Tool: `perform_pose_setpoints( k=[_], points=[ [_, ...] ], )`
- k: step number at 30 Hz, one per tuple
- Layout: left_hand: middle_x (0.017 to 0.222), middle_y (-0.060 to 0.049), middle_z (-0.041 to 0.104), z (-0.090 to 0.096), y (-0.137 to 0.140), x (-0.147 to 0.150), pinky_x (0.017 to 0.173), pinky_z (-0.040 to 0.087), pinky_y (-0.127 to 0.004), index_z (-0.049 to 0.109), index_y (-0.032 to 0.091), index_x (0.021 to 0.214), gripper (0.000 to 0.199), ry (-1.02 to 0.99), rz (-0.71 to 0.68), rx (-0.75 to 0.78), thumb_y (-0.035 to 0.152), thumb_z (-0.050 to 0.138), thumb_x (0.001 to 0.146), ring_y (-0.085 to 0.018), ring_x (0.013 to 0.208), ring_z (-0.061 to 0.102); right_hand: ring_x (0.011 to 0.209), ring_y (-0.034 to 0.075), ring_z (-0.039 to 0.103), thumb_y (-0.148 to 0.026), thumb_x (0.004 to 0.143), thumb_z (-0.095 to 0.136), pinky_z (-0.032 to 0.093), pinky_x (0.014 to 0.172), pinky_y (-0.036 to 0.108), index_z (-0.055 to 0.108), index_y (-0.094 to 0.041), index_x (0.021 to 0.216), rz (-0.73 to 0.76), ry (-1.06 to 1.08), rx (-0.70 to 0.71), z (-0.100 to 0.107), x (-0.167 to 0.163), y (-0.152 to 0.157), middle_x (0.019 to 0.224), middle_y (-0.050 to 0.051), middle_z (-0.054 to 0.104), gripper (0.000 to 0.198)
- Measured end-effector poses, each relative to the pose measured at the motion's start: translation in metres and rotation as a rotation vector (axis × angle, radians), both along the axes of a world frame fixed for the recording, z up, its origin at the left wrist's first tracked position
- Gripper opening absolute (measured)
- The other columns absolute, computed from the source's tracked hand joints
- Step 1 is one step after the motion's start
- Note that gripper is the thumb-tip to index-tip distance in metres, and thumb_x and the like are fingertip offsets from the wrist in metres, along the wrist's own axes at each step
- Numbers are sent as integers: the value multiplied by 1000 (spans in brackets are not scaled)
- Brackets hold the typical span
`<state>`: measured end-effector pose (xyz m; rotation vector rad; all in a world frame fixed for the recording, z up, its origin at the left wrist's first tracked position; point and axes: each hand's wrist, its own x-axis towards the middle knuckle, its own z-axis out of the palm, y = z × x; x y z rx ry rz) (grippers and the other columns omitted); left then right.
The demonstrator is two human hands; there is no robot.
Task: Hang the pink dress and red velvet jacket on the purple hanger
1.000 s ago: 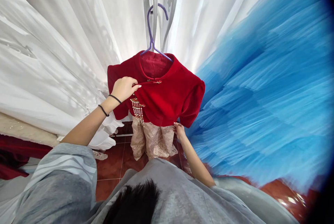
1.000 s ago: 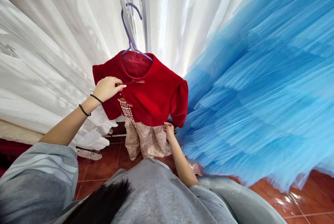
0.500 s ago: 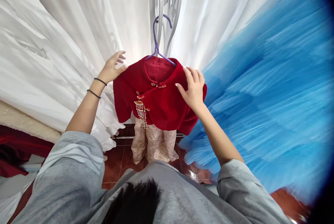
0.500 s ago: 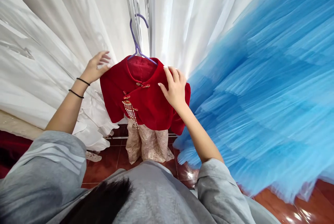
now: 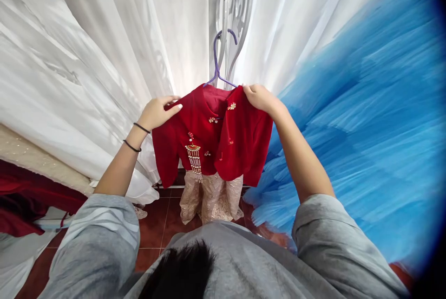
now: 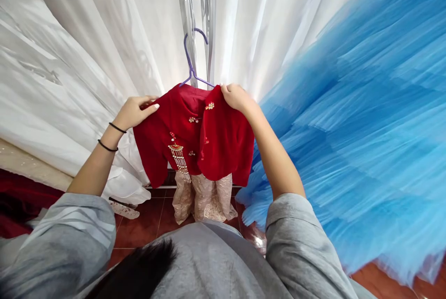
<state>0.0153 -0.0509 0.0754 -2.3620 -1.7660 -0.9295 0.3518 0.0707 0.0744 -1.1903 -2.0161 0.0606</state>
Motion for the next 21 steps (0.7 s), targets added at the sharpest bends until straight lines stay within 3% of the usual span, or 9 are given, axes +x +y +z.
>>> perform_pose_setpoints(
  k=[2,4,7,9,12,15,17,21],
  points=[
    [133,-11,63,5,-1,17,95,52,-37,51,21,145,67,106,-37,80,53,55,86,-27,113,63,87,27,62,-39,102,36,48,81,43,67,-14,93,-65,-21,76,-5,-8,-13,86,15,68,41],
    [152,-12,47,11,0,35,97,52,-38,43,25,150,72,266,-100,102,50,62,85,-30,127,54,105,30,59,-29,101,36,46,91,47,66,-15,110,-63,-40,270,-9,-14,-34,112,17,67,34],
    [159,-11,36,19,7,55,93,53,-41,56,28,138,53,445,-165,55,42,63,87,-34,133,48,122,30,52,-14,94,42,42,100,49,66,-20,119,206,-316,395,-15,-17,-69,128,12,64,35],
    [158,-9,37,24,13,59,92,53,-41,64,27,125,36,453,-167,42,37,59,90,-33,129,53,130,29,48,-6,88,47,41,103,48,69,-22,117,408,-554,370,-22,-14,-86,131,9,64,39],
    [148,-9,49,28,19,58,96,51,-41,66,24,116,28,309,-125,97,31,49,95,-28,121,58,137,29,43,0,83,50,37,111,52,70,-24,117,503,-679,308,-40,-5,-98,138,6,62,46],
    [131,-11,61,30,22,56,101,47,-42,57,20,128,35,150,-72,127,31,44,97,-27,118,60,139,25,45,3,85,49,31,119,59,67,-31,123,527,-620,207,-65,5,-98,143,-1,59,54],
    [122,-11,65,29,21,56,100,47,-43,47,18,140,48,140,-56,47,37,48,96,-29,114,62,139,21,46,4,85,49,27,121,61,64,-37,125,546,-606,130,-79,13,-94,145,-6,57,60],
    [112,-12,69,24,14,55,93,49,-40,32,18,151,68,218,5,-92,50,50,94,-31,106,66,131,16,55,3,86,54,35,119,58,63,-42,124,566,-554,92,-88,35,-85,140,-8,61,60]
  ],
)
